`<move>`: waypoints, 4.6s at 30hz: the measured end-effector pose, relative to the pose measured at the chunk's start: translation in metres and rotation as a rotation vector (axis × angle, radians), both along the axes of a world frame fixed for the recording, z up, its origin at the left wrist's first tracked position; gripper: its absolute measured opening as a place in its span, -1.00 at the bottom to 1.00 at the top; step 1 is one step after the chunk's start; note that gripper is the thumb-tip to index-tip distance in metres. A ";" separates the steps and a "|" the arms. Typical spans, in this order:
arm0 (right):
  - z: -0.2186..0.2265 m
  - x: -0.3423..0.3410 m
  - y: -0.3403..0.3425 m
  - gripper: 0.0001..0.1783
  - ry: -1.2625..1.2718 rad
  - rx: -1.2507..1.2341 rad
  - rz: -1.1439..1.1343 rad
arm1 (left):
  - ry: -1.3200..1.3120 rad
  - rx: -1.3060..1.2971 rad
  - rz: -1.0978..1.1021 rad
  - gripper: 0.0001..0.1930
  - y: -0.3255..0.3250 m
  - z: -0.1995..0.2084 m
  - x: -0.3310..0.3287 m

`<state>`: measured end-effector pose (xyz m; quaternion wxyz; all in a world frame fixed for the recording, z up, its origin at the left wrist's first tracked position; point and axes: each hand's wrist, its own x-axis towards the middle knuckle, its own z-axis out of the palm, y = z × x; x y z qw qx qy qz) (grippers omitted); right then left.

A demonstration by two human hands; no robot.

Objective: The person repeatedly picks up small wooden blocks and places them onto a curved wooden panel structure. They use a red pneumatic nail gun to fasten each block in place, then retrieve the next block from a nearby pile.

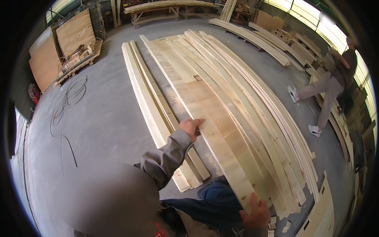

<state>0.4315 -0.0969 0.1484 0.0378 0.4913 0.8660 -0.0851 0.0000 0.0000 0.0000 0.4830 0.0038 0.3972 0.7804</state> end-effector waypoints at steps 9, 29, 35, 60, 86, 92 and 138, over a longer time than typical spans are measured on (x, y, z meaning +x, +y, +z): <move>-0.024 -0.133 0.004 -0.01 0.111 -0.012 0.109 | 0.110 -0.129 0.160 -0.85 -0.030 -0.015 -0.161; -0.097 -0.261 0.003 -0.04 -0.025 -0.164 0.122 | 0.072 -0.142 -0.489 -0.64 -0.144 -0.073 -0.046; -0.097 -0.218 0.023 0.04 0.267 0.220 0.089 | -0.170 -0.417 -0.285 -0.76 -0.093 -0.156 -0.051; -0.107 -0.103 0.031 -0.45 0.996 -0.004 -0.295 | 0.525 -1.084 -0.625 -0.65 -0.114 -0.357 -0.115; -0.244 0.273 0.067 -0.07 0.359 0.236 -0.985 | 0.580 -0.421 -0.902 -0.41 0.346 -0.208 0.200; -0.317 0.351 0.195 0.08 0.025 0.351 -0.690 | 0.578 -0.433 -0.865 -0.57 0.370 -0.242 0.262; -0.237 0.330 0.145 -0.07 0.396 -0.104 -0.416 | 0.201 -0.207 -0.412 -0.73 0.264 -0.126 0.220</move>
